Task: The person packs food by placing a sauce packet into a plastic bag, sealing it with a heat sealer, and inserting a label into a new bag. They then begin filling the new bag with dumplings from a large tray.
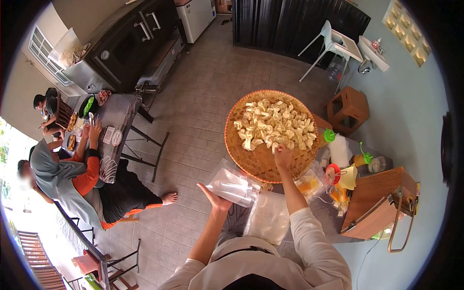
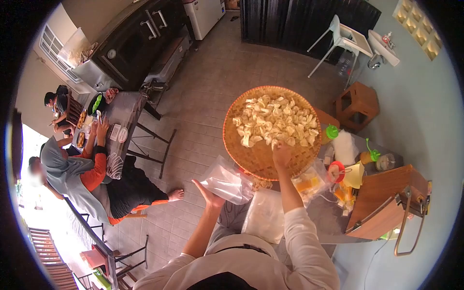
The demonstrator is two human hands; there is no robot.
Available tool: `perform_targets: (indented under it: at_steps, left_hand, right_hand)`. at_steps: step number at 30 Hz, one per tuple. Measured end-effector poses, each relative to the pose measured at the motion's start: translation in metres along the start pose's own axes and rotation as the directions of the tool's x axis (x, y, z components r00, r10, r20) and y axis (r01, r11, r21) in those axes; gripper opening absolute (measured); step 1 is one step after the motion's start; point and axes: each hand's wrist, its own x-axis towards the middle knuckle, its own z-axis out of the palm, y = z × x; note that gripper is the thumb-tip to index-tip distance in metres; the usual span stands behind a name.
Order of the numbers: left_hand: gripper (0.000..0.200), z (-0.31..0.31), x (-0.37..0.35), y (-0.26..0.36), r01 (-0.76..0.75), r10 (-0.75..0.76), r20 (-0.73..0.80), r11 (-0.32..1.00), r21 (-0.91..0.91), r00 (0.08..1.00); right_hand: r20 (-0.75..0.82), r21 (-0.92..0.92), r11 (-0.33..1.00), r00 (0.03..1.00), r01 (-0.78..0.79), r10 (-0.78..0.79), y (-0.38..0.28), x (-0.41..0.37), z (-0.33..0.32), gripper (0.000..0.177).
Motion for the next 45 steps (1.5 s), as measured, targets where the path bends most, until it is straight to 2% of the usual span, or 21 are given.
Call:
perform_targets:
  at_steps: [2,3,5,6,10,15,17,19,21,23,25,26,28,32,34,38,40,41,43,44,45]
  left_hand:
    - [0.090,0.000,0.006,0.001,0.000,0.000,0.012,1.000,-0.002,1.000]
    - [0.091,0.001,0.010,0.002,0.001,-0.001,0.039,1.000,-0.008,0.999]
    - [0.092,0.002,0.017,0.001,0.017,-0.016,0.064,1.000,-0.012,0.998]
    - [0.094,0.003,0.022,0.000,0.016,-0.014,0.102,1.000,-0.015,0.995]
    - [0.098,0.029,0.025,-0.012,0.027,-0.029,0.143,1.000,0.014,0.989]
    - [0.098,0.052,0.020,-0.037,0.036,-0.056,0.206,0.995,0.098,0.977]
    - [0.094,0.057,0.017,-0.048,0.077,-0.095,0.212,0.993,0.094,0.973]
    - [0.087,0.075,0.001,-0.060,0.034,-0.065,0.203,0.988,0.150,0.977]
    - [0.085,0.071,0.002,-0.072,0.029,-0.081,0.290,0.984,0.177,0.954]
    - [0.083,0.078,-0.009,-0.083,0.076,-0.142,0.322,0.975,0.210,0.936]
    - [0.082,0.085,-0.023,-0.091,0.042,-0.138,0.314,0.955,0.294,0.939]
    - [0.082,0.087,-0.028,-0.094,0.108,-0.208,0.310,0.944,0.311,0.928]
    - [0.083,0.087,-0.033,-0.100,0.182,-0.283,0.249,0.914,0.363,0.926]
    - [0.092,0.076,-0.034,-0.115,0.231,-0.371,0.285,0.875,0.425,0.884]
    - [0.095,0.077,-0.045,-0.119,0.259,-0.446,0.344,0.843,0.472,0.826]
    - [0.093,0.073,-0.055,-0.125,0.282,-0.502,0.396,0.823,0.494,0.769]
    - [0.090,0.051,-0.042,-0.135,0.177,-0.429,0.332,0.795,0.580,0.841]
    - [0.090,0.042,-0.035,-0.138,0.179,-0.431,0.330,0.794,0.581,0.840]
    - [0.087,0.042,-0.034,-0.137,0.424,-0.609,0.678,0.786,0.449,0.411]
    - [0.087,0.041,-0.037,-0.138,0.424,-0.609,0.679,0.786,0.449,0.410]
    - [0.088,0.050,-0.049,-0.136,0.451,-0.597,0.482,0.802,0.392,0.642]
  right_hand:
    - [0.082,0.539,0.839,0.996,-0.071,0.031,0.007,-0.013,-0.015,0.030]
    - [0.078,0.533,0.843,0.996,-0.071,0.035,0.007,-0.019,-0.025,0.030]
    - [0.374,0.774,0.537,0.927,-0.335,0.039,0.006,-0.037,-0.053,0.033]
    - [0.437,0.769,0.514,0.900,-0.380,0.012,0.001,-0.047,-0.075,0.034]
    - [0.430,0.868,0.350,0.886,-0.352,-0.176,-0.010,-0.084,-0.149,0.030]
    - [0.446,0.823,0.494,0.858,-0.281,-0.255,-0.020,-0.128,-0.206,0.024]
    - [0.373,0.719,0.690,0.886,-0.089,-0.275,-0.024,-0.144,-0.210,0.024]
    - [0.232,0.685,0.729,0.942,0.019,-0.242,-0.029,-0.159,-0.209,0.023]
    - [-0.080,0.423,0.812,0.909,0.402,-0.409,-0.034,-0.171,-0.214,0.024]
    - [-0.063,0.464,0.811,0.926,0.357,-0.371,-0.034,-0.182,-0.212,0.024]
    - [0.098,0.826,0.563,0.985,-0.002,-0.141,-0.031,-0.188,-0.202,0.027]
    - [0.093,0.826,0.564,0.987,-0.002,-0.132,-0.029,-0.191,-0.202,0.027]
    - [0.393,0.907,0.201,0.916,-0.371,-0.082,-0.034,-0.195,-0.212,0.028]
    - [0.328,0.888,0.386,0.933,-0.250,-0.150,-0.013,-0.193,-0.209,0.029]
    - [0.143,0.737,0.674,0.987,-0.061,-0.068,-0.012,-0.194,-0.205,0.029]
    - [0.164,0.783,0.600,0.985,-0.163,0.054,-0.013,-0.194,-0.203,0.029]
    - [0.190,0.899,0.402,0.982,-0.175,0.001,-0.014,-0.195,-0.204,0.031]
    - [0.190,0.898,0.402,0.982,-0.176,0.004,-0.016,-0.194,-0.206,0.031]
    - [0.277,0.899,0.396,0.942,-0.185,-0.189,-0.023,-0.192,-0.216,0.034]
    - [0.277,0.899,0.396,0.942,-0.185,-0.189,-0.022,-0.191,-0.218,0.034]
    - [0.344,0.875,0.420,0.919,-0.241,-0.190,-0.021,-0.191,-0.223,0.035]
